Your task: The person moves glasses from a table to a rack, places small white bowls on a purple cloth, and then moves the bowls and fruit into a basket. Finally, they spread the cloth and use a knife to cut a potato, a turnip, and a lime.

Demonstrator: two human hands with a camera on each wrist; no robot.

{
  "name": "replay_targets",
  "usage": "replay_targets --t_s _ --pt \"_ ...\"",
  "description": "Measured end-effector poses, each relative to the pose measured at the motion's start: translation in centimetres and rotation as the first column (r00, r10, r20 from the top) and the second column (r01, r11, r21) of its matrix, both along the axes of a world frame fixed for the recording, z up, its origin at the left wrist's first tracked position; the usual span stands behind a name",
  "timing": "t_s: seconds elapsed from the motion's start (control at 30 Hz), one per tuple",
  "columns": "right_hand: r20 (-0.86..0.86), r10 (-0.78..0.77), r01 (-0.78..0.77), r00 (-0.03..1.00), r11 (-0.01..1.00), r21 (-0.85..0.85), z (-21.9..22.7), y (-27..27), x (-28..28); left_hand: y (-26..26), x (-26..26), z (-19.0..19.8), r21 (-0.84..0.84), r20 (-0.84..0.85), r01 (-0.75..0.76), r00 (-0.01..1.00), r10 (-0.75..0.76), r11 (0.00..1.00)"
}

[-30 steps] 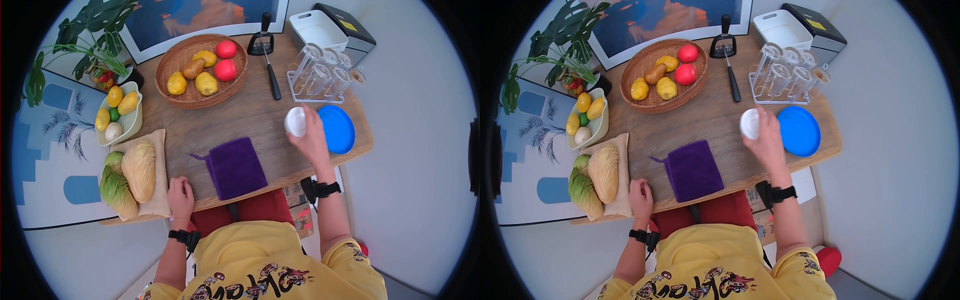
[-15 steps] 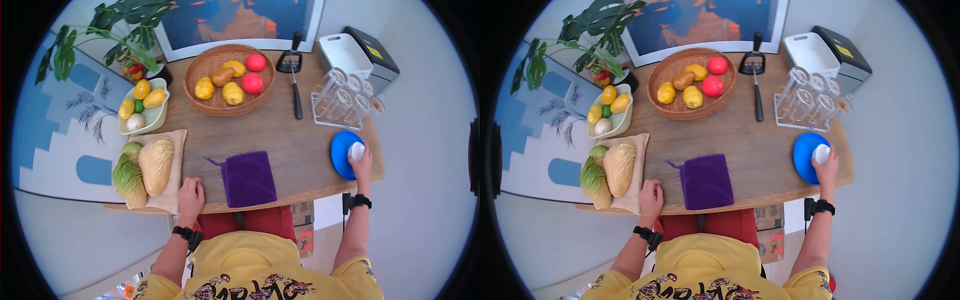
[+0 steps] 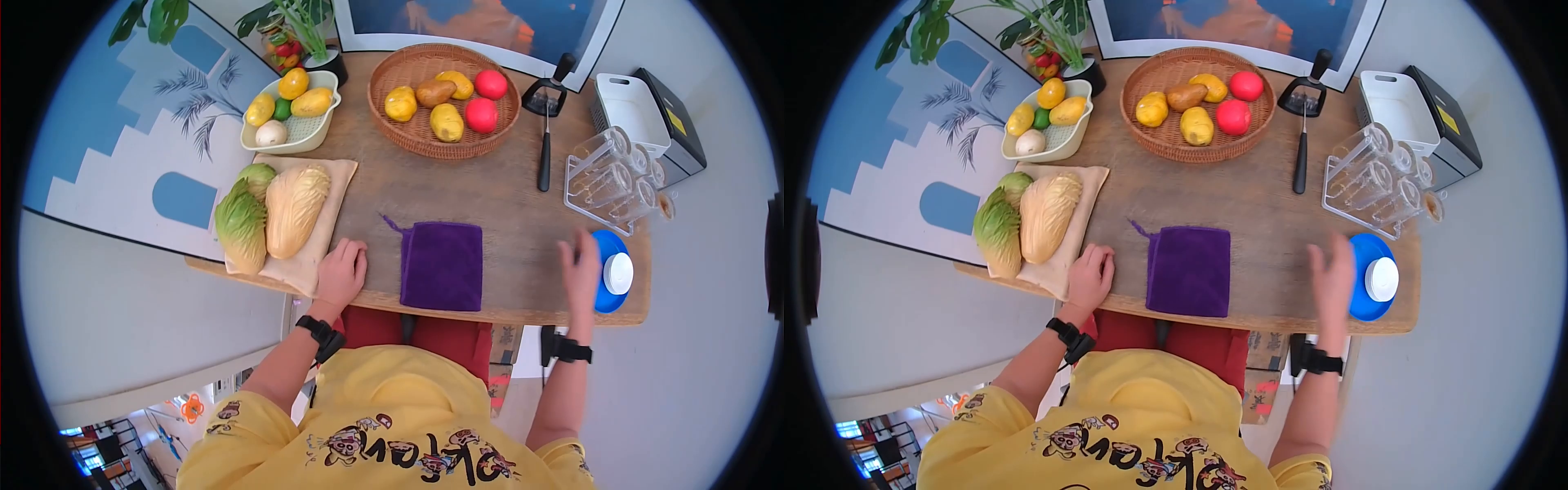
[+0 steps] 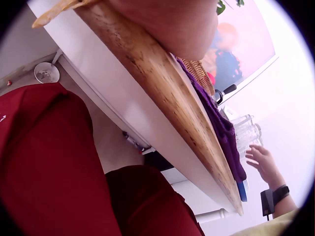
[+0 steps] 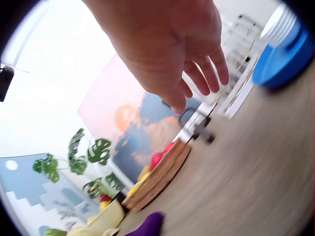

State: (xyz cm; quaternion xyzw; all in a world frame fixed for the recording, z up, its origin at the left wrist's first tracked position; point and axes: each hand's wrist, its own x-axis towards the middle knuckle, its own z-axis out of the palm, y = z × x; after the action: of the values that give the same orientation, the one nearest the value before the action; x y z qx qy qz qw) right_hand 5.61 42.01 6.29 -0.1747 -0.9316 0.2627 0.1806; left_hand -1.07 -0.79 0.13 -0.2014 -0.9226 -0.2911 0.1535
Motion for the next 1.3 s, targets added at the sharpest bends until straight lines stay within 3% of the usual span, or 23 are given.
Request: replay_targets --t_s 0.1,0.17,0.3,0.4,0.6,0.67,0.73,0.77,0.83,0.97,1.03,1.17,1.3 --pt "0.088 0.409 -0.398 0.908 0.910 -0.118 1.6 -9.4 -2.4 0.0 -0.2 -0.1 0.010 0.004 -0.001 1.000 0.001 1.000" --pt "0.025 0.570 -0.560 0.821 0.814 -0.155 0.1 -13.8 -3.8 0.2 -0.4 0.0 0.018 0.010 -0.001 1.000 0.000 1.000" --pt "0.079 0.590 -0.589 0.803 0.807 -0.040 -2.2 -18.3 -5.5 1.6 -0.6 0.6 0.116 0.149 -0.036 0.989 0.018 0.993" --pt "0.161 0.565 -0.575 0.809 0.818 0.017 -2.3 -19.3 -5.7 3.2 -1.4 1.2 0.159 0.193 0.045 0.978 -0.075 0.986" --pt "0.177 0.517 -0.493 0.837 0.855 -0.162 -2.2 -18.2 -4.6 6.0 -3.2 1.2 0.139 0.203 0.144 0.964 -0.171 0.980" --pt "0.037 0.504 -0.487 0.863 0.849 -0.204 -3.4 -17.7 -4.2 6.4 -3.7 1.0 0.146 0.217 0.170 0.956 -0.200 0.974" --pt "-0.018 0.487 -0.479 0.873 0.851 -0.217 -3.7 -17.6 -3.9 6.7 -3.9 1.6 0.198 0.322 0.209 0.909 -0.265 0.958" --pt "-0.074 0.470 -0.474 0.880 0.850 -0.231 -3.8 -17.5 -3.9 6.9 -3.6 1.8 0.200 0.320 0.209 0.910 -0.266 0.957" --pt "-0.062 0.435 -0.433 0.898 0.851 -0.296 -3.3 -17.7 -3.8 7.3 -2.8 2.8 0.362 0.297 0.165 0.913 -0.281 0.918" --pt "-0.055 0.400 -0.392 0.915 0.846 -0.361 -3.0 -17.6 -3.8 7.0 -1.9 3.9 0.393 0.324 0.173 0.893 -0.312 0.903" --pt "-0.051 0.403 -0.396 0.914 0.854 -0.336 -2.8 -17.5 -3.8 6.9 -1.4 5.0 0.411 0.491 0.181 0.782 -0.384 0.894" --pt "-0.070 0.425 -0.420 0.903 0.835 -0.355 -2.5 -17.3 -3.5 6.9 -1.5 3.8 0.337 0.326 0.275 0.863 -0.386 0.900" --pt "-0.151 0.383 -0.412 0.911 0.847 -0.337 -2.3 -16.6 -2.8 6.8 -1.7 4.0 0.351 0.287 0.195 0.909 -0.304 0.916"
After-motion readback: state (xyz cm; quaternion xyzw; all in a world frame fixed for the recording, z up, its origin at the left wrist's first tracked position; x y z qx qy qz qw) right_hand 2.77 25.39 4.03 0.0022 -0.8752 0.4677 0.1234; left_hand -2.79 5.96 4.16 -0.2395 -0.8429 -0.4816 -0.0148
